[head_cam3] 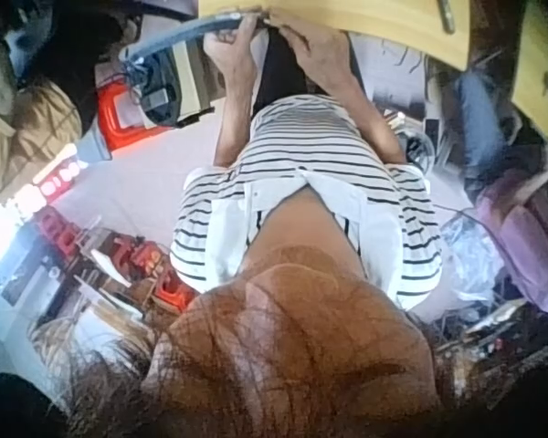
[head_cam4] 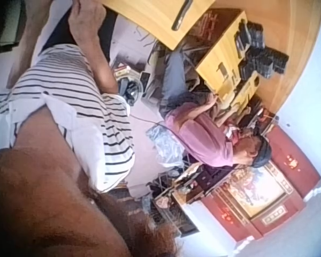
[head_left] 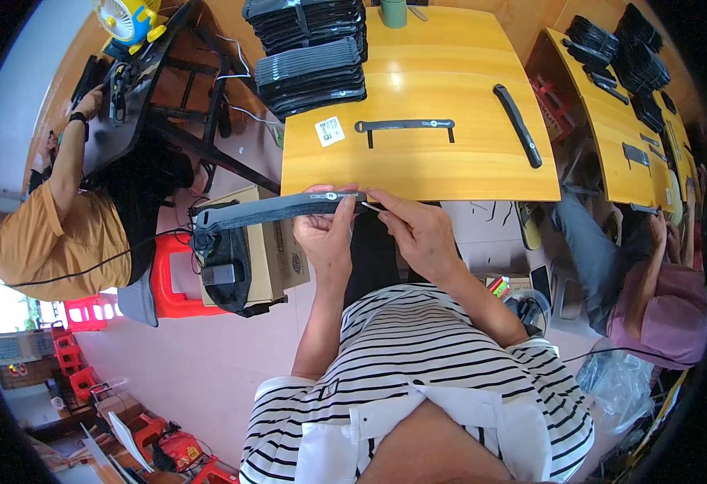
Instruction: Assembling leather straps by attaching small metal hardware components and labels.
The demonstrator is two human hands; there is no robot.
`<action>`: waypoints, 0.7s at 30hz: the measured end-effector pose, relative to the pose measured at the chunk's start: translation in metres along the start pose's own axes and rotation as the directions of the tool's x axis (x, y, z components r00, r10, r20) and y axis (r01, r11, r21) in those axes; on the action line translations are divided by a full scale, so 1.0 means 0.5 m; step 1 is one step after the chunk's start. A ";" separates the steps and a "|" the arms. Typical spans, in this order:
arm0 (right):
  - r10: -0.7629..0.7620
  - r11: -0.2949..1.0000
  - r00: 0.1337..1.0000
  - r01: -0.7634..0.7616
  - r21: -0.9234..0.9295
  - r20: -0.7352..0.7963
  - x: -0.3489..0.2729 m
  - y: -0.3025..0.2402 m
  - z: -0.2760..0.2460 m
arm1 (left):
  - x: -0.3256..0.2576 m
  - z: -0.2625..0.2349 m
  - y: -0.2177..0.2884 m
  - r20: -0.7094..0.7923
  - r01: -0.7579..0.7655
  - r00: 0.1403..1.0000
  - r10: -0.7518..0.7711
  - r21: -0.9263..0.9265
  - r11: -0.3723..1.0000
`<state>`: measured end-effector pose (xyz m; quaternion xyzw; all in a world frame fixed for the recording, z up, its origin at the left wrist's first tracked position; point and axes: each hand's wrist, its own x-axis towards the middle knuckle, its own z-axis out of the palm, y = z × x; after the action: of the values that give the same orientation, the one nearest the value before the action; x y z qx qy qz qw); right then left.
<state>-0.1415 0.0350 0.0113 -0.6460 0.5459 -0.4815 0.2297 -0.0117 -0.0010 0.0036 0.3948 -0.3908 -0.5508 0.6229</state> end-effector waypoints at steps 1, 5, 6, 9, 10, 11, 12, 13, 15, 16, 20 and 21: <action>0.044 0.998 0.999 -0.046 0.049 0.031 0.002 -0.002 -0.001 | 0.000 -0.001 -0.001 -0.004 -0.005 1.000 0.005 0.010 1.000; 0.225 0.962 0.962 -0.245 0.122 0.158 0.005 0.001 -0.004 | -0.001 -0.004 -0.001 0.006 -0.015 1.000 0.015 0.018 1.000; 0.227 0.961 0.961 -0.247 0.122 0.158 0.005 0.001 -0.004 | 0.000 -0.005 -0.001 0.006 -0.013 1.000 0.013 0.018 1.000; 0.297 0.899 0.936 -0.341 0.276 0.190 0.006 0.000 0.002 | 0.000 -0.007 -0.003 0.055 -0.072 0.996 0.067 0.086 0.994; 0.298 0.879 0.938 -0.342 0.331 0.177 0.004 0.001 0.008 | -0.001 -0.010 -0.008 0.070 -0.121 0.991 0.110 0.168 0.978; 0.299 0.858 0.940 -0.340 0.385 0.165 0.002 0.003 0.013 | -0.001 -0.011 -0.010 0.089 -0.169 0.984 0.152 0.249 0.954; 0.300 0.858 0.940 -0.341 0.384 0.164 0.001 0.004 0.019 | -0.004 -0.006 -0.012 0.090 -0.168 0.985 0.150 0.248 0.954; 0.291 0.850 0.946 -0.324 0.415 0.141 -0.001 0.006 0.025 | -0.008 0.002 -0.014 0.080 -0.205 0.978 0.192 0.217 0.955; 0.285 0.842 0.951 -0.307 0.445 0.117 -0.004 0.014 0.033 | -0.015 0.010 -0.021 0.068 -0.239 0.971 0.230 0.186 0.953; 0.319 0.799 0.939 -0.339 0.497 0.129 -0.006 0.019 0.037 | -0.018 0.010 -0.028 0.093 -0.296 0.955 0.281 0.242 0.924; 0.394 0.681 0.900 -0.422 0.598 0.187 -0.008 0.020 0.036 | -0.016 0.008 -0.037 0.143 -0.393 0.919 0.367 0.302 0.868; 0.394 0.682 0.900 -0.422 0.598 0.185 -0.007 0.020 0.034 | -0.015 0.007 -0.035 0.144 -0.393 0.919 0.367 0.301 0.869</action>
<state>-0.1314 0.0315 -0.0053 -0.4048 0.4801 -0.5576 0.5429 -0.0222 0.0050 -0.0113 0.3840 -0.5709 -0.3615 0.6292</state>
